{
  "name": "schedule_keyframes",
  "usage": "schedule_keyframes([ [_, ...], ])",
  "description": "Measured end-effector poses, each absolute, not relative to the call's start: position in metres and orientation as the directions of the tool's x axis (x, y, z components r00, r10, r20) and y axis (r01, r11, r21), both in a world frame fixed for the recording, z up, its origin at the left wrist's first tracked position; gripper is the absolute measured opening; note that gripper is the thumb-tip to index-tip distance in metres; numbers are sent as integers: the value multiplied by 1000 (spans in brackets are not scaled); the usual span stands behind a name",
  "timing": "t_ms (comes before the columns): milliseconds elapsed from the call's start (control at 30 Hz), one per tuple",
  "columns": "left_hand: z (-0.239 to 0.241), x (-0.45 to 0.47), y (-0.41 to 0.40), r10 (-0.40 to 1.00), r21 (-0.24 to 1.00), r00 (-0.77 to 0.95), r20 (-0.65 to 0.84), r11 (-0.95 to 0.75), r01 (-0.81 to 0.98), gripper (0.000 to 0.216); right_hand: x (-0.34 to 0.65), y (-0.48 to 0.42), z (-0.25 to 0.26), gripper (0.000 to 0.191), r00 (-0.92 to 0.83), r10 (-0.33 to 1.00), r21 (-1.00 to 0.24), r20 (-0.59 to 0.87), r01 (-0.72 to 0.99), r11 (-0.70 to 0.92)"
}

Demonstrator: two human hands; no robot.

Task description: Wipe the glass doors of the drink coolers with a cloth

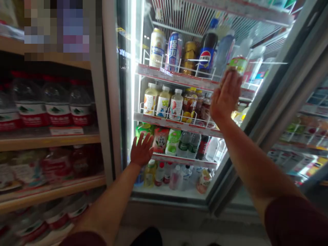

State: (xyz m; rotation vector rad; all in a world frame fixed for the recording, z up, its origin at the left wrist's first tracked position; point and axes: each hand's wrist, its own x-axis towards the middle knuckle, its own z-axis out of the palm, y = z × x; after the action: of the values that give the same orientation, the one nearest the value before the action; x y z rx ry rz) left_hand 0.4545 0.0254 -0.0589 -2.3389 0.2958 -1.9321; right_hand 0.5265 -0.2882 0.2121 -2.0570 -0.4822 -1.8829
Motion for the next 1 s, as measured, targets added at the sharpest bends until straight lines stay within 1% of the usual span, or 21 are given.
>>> schedule_keyframes([
  [67, -58, 454, 25, -205, -193, 184, 961, -978, -83, 70, 514, -250, 207, 61, 77, 172, 115, 982, 473, -873],
  [133, -58, 453, 25, -204, -194, 188, 961, -978, -72, 70, 501, -219, 183, 60, 82, 325, 241, 942, 508, -827],
  [233, -57, 453, 24, -206, -198, 185, 961, -978, -61, 70, 487, -191, 148, 61, 57, 601, 469, 797, 569, -676],
  [300, -57, 452, 24, -211, -202, 181, 961, -977, -66, 71, 484, -182, 145, 63, 21, 711, 562, 703, 598, -572],
  [333, -56, 452, 23, -211, -202, 178, 961, -977, -70, 72, 484, -178, 152, 64, 1, 734, 581, 679, 610, -538],
  [400, -55, 451, 22, -211, -200, 165, 964, -977, -81, 72, 485, -167, 173, 66, -32, 722, 571, 691, 637, -518],
  [500, -54, 450, 21, -208, -197, 144, 968, -977, -87, 70, 483, -141, 198, 68, -37, 650, 502, 759, 669, -548],
  [533, -54, 450, 21, -210, -199, 141, 967, -976, -85, 70, 480, -130, 201, 68, -30, 647, 497, 762, 667, -555],
  [567, -53, 450, 21, -214, -204, 138, 967, -975, -82, 70, 477, -120, 200, 69, -24, 672, 518, 740, 657, -548],
  [600, -53, 450, 22, -220, -211, 137, 966, -974, -78, 70, 473, -109, 198, 69, -21, 724, 565, 690, 641, -520],
  [633, -53, 449, 22, -226, -217, 137, 965, -973, -74, 70, 469, -100, 196, 69, -21, 792, 630, 610, 619, -468],
  [700, -53, 449, 23, -235, -228, 142, 961, -971, -69, 70, 464, -86, 194, 70, -32, 915, 757, 402, 573, -313],
  [733, -53, 449, 23, -235, -227, 145, 961, -971, -67, 71, 463, -82, 195, 71, -40, 945, 794, 324, 555, -248],
  [767, -54, 449, 24, -231, -224, 147, 962, -972, -67, 71, 463, -79, 197, 73, -50, 954, 809, 297, 544, -223],
  [800, -55, 449, 24, -226, -218, 149, 963, -974, -67, 71, 464, -77, 200, 74, -60, 942, 803, 330, 543, -247],
  [833, -56, 450, 24, -220, -212, 152, 964, -975, -69, 70, 465, -77, 202, 74, -67, 908, 771, 414, 556, -310],
  [900, -57, 451, 25, -211, -202, 158, 965, -977, -72, 70, 467, -77, 200, 74, -56, 778, 642, 626, 602, -474],
  [933, -58, 452, 25, -208, -199, 160, 965, -977, -73, 70, 468, -78, 196, 74, -41, 720, 582, 693, 622, -524],
  [967, -58, 452, 25, -209, -199, 161, 965, -977, -75, 70, 468, -79, 191, 73, -28, 704, 559, 709, 632, -537],
  [1000, -58, 453, 25, -209, -199, 161, 964, -977, -78, 71, 467, -81, 186, 72, -24, 739, 582, 673, 635, -509],
])
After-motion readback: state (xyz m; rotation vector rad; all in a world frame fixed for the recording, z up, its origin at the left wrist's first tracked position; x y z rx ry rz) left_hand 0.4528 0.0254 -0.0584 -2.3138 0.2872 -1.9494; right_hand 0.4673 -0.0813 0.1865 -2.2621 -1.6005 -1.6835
